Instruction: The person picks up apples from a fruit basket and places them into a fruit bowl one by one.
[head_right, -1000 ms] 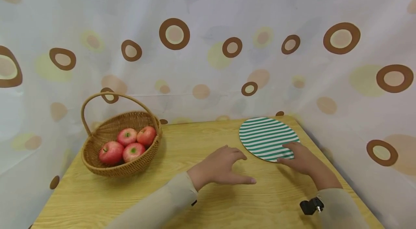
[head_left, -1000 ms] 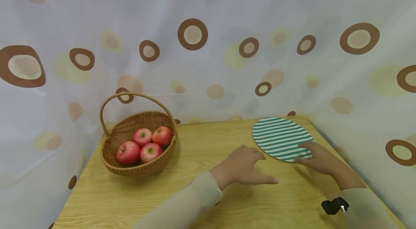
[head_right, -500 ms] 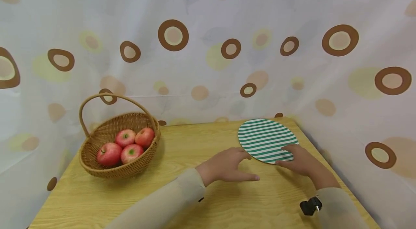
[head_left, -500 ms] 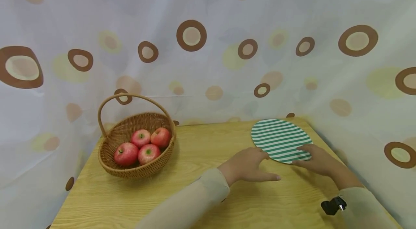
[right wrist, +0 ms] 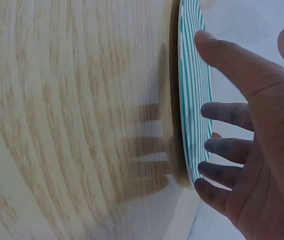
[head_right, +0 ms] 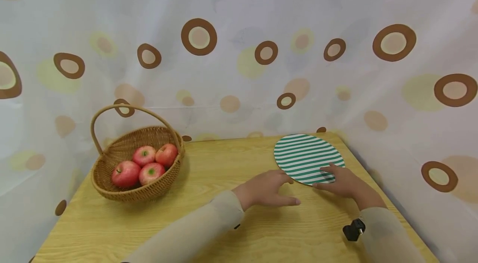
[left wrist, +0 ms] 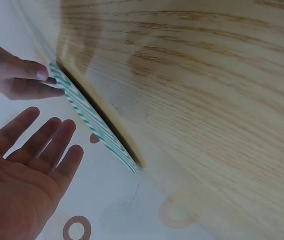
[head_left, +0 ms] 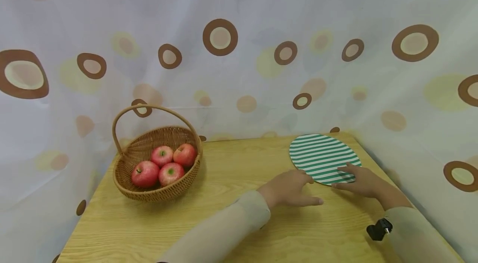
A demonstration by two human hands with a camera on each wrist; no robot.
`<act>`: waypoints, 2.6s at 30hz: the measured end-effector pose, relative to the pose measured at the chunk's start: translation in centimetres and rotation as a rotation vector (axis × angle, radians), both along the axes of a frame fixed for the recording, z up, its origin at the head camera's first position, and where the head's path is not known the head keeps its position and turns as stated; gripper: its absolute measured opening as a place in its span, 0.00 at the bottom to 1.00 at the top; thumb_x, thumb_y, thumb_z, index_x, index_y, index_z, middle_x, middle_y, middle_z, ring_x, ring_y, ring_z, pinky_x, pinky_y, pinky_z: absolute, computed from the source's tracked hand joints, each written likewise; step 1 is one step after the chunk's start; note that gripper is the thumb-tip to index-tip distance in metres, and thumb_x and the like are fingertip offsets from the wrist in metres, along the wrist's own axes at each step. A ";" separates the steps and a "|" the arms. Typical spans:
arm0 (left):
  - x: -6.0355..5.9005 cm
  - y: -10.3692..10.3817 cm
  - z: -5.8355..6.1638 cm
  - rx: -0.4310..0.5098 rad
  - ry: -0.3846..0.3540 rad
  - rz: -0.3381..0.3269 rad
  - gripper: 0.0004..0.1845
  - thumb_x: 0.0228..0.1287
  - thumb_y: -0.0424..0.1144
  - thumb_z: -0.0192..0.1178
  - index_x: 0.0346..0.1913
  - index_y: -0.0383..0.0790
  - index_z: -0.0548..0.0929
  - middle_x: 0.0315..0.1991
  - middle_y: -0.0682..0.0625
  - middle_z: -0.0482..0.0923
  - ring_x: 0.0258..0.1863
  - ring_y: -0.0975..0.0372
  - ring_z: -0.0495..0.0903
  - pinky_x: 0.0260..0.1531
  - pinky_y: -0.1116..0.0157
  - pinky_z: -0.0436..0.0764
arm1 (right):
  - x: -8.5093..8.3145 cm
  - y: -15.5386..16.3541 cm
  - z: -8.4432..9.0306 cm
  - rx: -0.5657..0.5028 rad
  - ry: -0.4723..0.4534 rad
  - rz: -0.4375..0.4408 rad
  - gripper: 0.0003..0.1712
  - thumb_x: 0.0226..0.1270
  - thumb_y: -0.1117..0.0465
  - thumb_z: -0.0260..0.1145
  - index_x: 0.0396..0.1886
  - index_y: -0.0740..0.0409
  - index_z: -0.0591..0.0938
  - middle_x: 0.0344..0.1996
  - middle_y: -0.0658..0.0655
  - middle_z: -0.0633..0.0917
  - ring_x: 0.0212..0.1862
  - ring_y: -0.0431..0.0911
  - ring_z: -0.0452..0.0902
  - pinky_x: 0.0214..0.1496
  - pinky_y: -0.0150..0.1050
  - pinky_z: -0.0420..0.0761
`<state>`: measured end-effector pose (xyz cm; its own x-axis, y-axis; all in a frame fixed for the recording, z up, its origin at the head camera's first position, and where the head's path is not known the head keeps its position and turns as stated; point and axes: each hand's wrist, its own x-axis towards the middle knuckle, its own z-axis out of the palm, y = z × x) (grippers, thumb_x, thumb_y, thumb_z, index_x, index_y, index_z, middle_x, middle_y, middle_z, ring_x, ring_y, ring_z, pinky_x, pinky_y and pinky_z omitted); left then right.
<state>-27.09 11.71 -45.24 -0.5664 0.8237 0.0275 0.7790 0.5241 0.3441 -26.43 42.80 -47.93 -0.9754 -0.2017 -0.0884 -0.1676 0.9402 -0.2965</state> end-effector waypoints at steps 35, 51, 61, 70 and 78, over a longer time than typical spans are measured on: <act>-1.6 3.1 -1.4 -0.193 0.126 0.166 0.23 0.73 0.64 0.62 0.52 0.50 0.87 0.48 0.59 0.83 0.47 0.68 0.79 0.52 0.72 0.82 | -1.7 -0.7 -0.7 -0.034 -0.007 -0.004 0.51 0.62 0.32 0.76 0.69 0.69 0.79 0.68 0.81 0.75 0.67 0.80 0.72 0.62 0.73 0.78; -4.0 8.1 -4.1 -0.215 0.233 0.208 0.25 0.80 0.66 0.52 0.66 0.57 0.83 0.59 0.59 0.82 0.57 0.67 0.80 0.64 0.70 0.79 | -1.8 -0.1 -0.4 -0.029 -0.067 -0.056 0.52 0.62 0.30 0.75 0.68 0.68 0.81 0.70 0.84 0.71 0.70 0.83 0.66 0.66 0.75 0.74; -3.9 9.1 -4.4 -0.291 0.364 0.304 0.38 0.71 0.79 0.41 0.51 0.58 0.92 0.51 0.59 0.89 0.54 0.66 0.84 0.63 0.67 0.82 | -1.8 -0.6 -0.5 -0.027 -0.020 -0.002 0.51 0.67 0.32 0.72 0.70 0.70 0.78 0.72 0.83 0.68 0.70 0.82 0.67 0.66 0.75 0.75; -2.6 9.2 -3.4 -0.336 0.335 0.361 0.38 0.72 0.78 0.40 0.62 0.60 0.88 0.67 0.55 0.83 0.69 0.59 0.80 0.70 0.63 0.79 | -1.8 -0.7 -0.4 -0.033 -0.049 -0.015 0.51 0.66 0.33 0.73 0.71 0.72 0.78 0.73 0.84 0.67 0.71 0.83 0.65 0.67 0.75 0.73; -2.3 9.4 -2.8 -0.328 0.318 0.386 0.36 0.73 0.77 0.41 0.61 0.61 0.89 0.66 0.55 0.83 0.65 0.58 0.82 0.65 0.61 0.82 | -2.5 -0.7 0.1 -0.012 -0.038 -0.001 0.50 0.65 0.33 0.75 0.66 0.73 0.81 0.65 0.80 0.79 0.66 0.78 0.74 0.64 0.71 0.78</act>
